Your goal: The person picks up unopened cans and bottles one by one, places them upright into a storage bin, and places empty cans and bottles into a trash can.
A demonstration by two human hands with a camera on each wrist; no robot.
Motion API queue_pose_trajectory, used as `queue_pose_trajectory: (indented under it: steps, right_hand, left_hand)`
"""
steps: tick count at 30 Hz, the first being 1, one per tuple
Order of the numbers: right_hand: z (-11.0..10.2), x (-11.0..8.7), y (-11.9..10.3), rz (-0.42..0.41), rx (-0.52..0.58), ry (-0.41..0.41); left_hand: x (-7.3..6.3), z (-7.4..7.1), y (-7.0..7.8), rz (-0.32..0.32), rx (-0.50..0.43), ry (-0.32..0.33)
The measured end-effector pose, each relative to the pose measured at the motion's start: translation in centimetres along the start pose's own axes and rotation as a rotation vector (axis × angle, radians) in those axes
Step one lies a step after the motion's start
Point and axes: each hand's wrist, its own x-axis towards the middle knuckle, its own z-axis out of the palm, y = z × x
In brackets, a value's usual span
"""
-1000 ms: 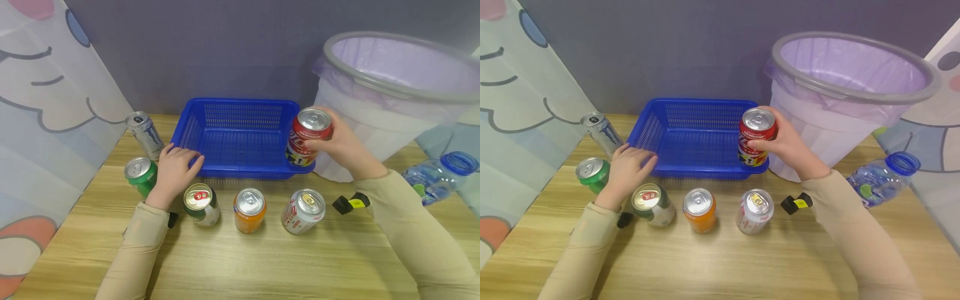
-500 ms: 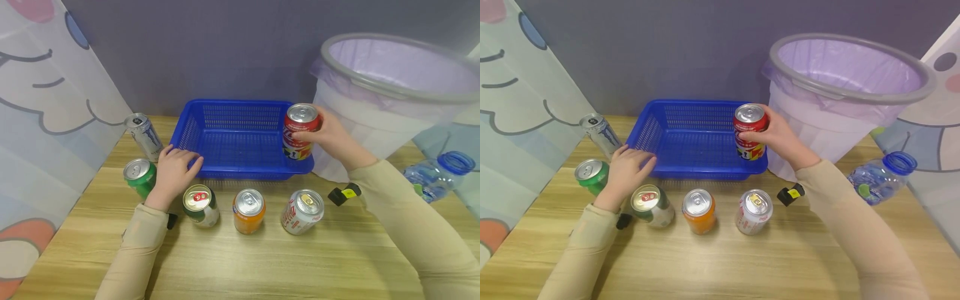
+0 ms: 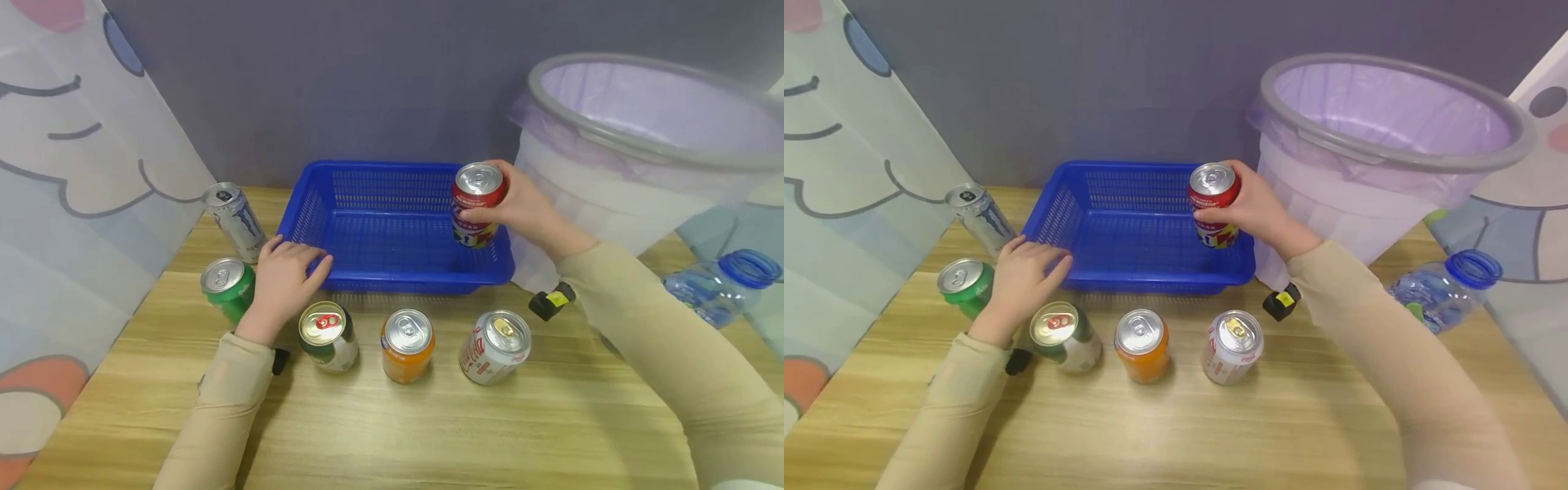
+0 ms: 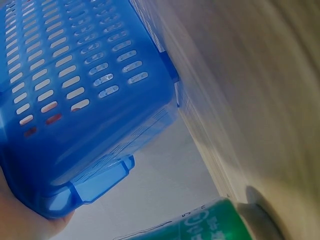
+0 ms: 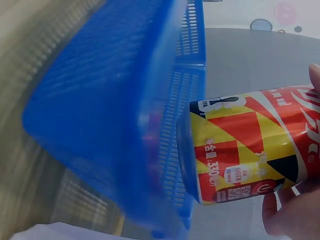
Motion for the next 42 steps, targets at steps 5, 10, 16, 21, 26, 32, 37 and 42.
queue_pose_trajectory:
  steps: [5, 10, 16, 21, 26, 32, 37, 42]
  right_hand:
    - [0.0, 1.2, -1.3, 0.012, 0.01, 0.039]
    - [0.4, 2.6, -2.3, 0.1, 0.05, 0.093]
    - [1.5, 4.2, -2.7, 0.18, 0.111, 0.129]
    - [2.3, 5.3, -2.9, 0.259, 0.18, 0.173]
    - [3.1, 6.2, -2.7, 0.367, 0.262, 0.213]
    - [3.9, 7.0, -1.8, 0.413, 0.302, 0.246]
    - [4.4, 7.5, -1.0, 0.412, 0.282, 0.249]
    - [4.6, 7.8, -0.1, 0.402, 0.236, 0.254]
  left_hand:
    - [0.0, 0.0, -0.1, 0.004, 0.0, 0.011]
    - [0.0, 0.1, 0.0, 0.003, -0.007, 0.011]
    - [-0.2, 0.1, 0.1, 0.0, -0.005, 0.006]
    - [-0.2, 0.1, 0.0, 0.002, 0.001, 0.01]
    - [-0.2, 0.1, -0.1, 0.003, 0.001, 0.014]
    - [-0.3, 0.1, -0.1, 0.002, 0.002, 0.008]
    - [-0.4, 0.0, 0.0, 0.0, 0.005, 0.007]
    - [-0.5, 0.0, 0.1, -0.007, 0.0, -0.007]
